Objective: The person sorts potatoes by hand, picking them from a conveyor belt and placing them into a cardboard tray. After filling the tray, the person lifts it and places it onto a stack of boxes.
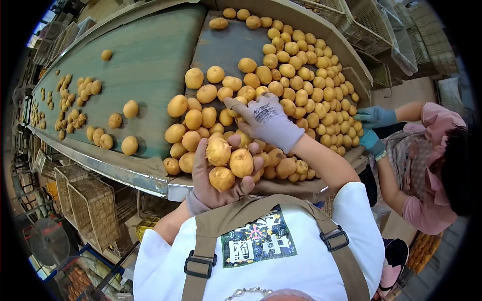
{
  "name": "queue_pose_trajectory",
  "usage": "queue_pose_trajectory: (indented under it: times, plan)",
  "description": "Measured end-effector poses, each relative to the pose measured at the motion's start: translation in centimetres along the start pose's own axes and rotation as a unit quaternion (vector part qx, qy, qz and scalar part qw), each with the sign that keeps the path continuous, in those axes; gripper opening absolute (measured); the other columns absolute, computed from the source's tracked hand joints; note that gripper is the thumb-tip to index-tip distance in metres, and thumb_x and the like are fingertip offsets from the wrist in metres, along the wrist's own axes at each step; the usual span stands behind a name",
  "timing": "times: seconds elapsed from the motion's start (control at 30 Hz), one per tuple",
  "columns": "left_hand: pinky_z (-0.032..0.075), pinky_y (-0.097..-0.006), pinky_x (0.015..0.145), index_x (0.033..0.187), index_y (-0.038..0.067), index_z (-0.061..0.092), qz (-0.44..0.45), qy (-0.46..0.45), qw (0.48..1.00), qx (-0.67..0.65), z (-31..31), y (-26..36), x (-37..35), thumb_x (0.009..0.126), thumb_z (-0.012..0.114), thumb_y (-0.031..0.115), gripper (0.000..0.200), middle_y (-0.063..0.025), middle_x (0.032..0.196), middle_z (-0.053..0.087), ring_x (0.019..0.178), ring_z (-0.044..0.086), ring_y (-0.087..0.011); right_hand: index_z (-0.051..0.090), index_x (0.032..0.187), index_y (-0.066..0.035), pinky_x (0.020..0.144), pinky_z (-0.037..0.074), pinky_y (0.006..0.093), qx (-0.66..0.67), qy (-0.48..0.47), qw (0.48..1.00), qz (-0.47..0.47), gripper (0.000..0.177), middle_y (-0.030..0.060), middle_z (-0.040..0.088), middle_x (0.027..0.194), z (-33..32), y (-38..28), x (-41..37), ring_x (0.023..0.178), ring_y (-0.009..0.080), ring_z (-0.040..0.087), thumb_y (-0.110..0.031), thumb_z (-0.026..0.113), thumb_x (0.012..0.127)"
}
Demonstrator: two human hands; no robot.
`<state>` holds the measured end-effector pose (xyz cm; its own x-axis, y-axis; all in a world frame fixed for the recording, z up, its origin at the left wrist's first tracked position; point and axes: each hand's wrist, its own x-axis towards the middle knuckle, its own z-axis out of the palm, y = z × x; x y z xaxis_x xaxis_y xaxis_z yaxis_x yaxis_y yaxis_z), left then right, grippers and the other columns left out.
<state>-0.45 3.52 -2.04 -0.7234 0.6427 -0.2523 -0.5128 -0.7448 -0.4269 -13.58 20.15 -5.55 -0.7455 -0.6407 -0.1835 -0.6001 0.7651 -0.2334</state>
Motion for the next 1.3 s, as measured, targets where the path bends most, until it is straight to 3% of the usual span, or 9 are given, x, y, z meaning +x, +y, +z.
queue_pose_trajectory:
  times: [0.17,0.27,0.37,0.47,0.53,0.67,0.93,1.07,1.3]
  plan:
    - [0.049,-0.0523,0.107,0.141,0.022,0.056,0.078,-0.022,0.997,0.001,-0.2,0.3,-0.1,0.099,0.047,0.064,0.060,-0.0154,0.154,0.044,0.144,0.040,-0.0408,0.030,0.158,-0.007,0.107,0.040,0.0448,0.117,0.171,0.978,-0.003,0.096,0.0182,0.069,0.086,3.0,1.6,0.3,0.102,0.0386,0.063,-0.042,0.074,0.081]
    - [0.047,-0.0516,0.109,0.145,0.023,0.055,0.188,-0.009,0.982,0.028,0.1,0.1,-0.2,0.100,0.048,0.062,0.060,-0.0150,0.159,0.036,0.141,0.043,-0.0397,0.024,0.159,-0.001,0.096,0.049,0.0339,0.412,0.177,0.885,0.128,0.096,0.0117,0.069,0.096,0.6,0.6,-2.3,0.101,0.0212,0.064,-0.022,0.076,0.082]
    - [0.038,-0.0652,0.113,0.140,0.023,0.057,0.227,-0.027,0.968,0.106,-0.4,0.6,0.7,0.100,0.044,0.065,0.060,-0.0141,0.150,0.048,0.141,0.043,-0.0413,0.034,0.156,0.002,0.090,0.051,0.0311,0.546,0.245,0.801,-0.007,0.088,0.0119,0.068,0.117,-0.6,0.0,-4.7,0.100,0.0167,0.063,-0.012,0.078,0.080]
    - [0.034,-0.0700,0.112,0.139,0.028,0.056,0.203,0.001,0.974,0.105,0.3,0.1,0.7,0.099,0.040,0.069,0.060,-0.0101,0.147,0.052,0.140,0.046,-0.0373,0.057,0.139,0.000,0.088,0.052,0.0326,0.371,0.208,0.880,-0.212,0.056,0.0139,0.070,0.115,-3.9,0.6,-3.8,0.100,0.0205,0.065,-0.011,0.074,0.087]
    - [0.035,-0.0648,0.114,0.144,0.032,0.055,0.165,-0.021,0.981,0.101,0.4,-0.1,0.5,0.099,0.039,0.070,0.061,-0.0072,0.152,0.049,0.140,0.046,-0.0334,0.064,0.130,-0.002,0.090,0.053,0.0382,0.434,0.197,0.879,0.025,0.042,0.0168,0.071,0.115,-3.9,3.0,-2.3,0.101,0.0283,0.067,-0.017,0.070,0.091]
    - [0.032,-0.0645,0.115,0.145,0.036,0.053,0.147,-0.054,0.984,0.085,-0.3,0.4,0.3,0.097,0.037,0.074,0.063,-0.0056,0.154,0.046,0.141,0.045,-0.0324,0.063,0.128,-0.007,0.089,0.053,0.0457,0.073,0.173,0.968,0.168,0.036,0.0177,0.070,0.116,-0.3,11.3,2.3,0.103,0.0354,0.068,-0.026,0.057,0.098]
    - [0.031,-0.0691,0.114,0.142,0.028,0.053,0.165,-0.017,0.981,0.105,0.3,0.3,0.6,0.095,0.047,0.071,0.064,-0.0138,0.155,0.043,0.144,0.038,-0.0416,0.062,0.127,-0.009,0.088,0.052,0.0440,0.104,-0.004,0.984,0.143,0.052,0.0176,0.071,0.107,-2.9,10.6,4.5,0.101,0.0345,0.068,-0.028,0.069,0.079]
    - [0.032,-0.0650,0.115,0.136,0.031,0.060,0.164,-0.031,0.978,0.124,0.6,0.4,0.7,0.099,0.042,0.067,0.055,-0.0115,0.151,0.050,0.140,0.046,-0.0404,0.059,0.131,0.005,0.077,0.055,0.0290,0.503,0.219,0.823,0.150,0.044,0.0098,0.070,0.109,-1.6,7.5,0.8,0.087,0.0139,0.068,-0.012,0.065,0.091]
    - [0.034,-0.0642,0.115,0.145,0.034,0.052,0.157,-0.026,0.978,0.137,0.6,0.0,0.7,0.098,0.035,0.073,0.063,-0.0123,0.154,0.046,0.141,0.044,-0.0403,0.048,0.139,0.004,0.092,0.055,0.0357,0.829,0.074,0.554,0.002,0.046,0.0157,0.057,0.133,-4.7,0.9,-4.5,0.114,0.0222,0.062,-0.016,0.053,0.097]
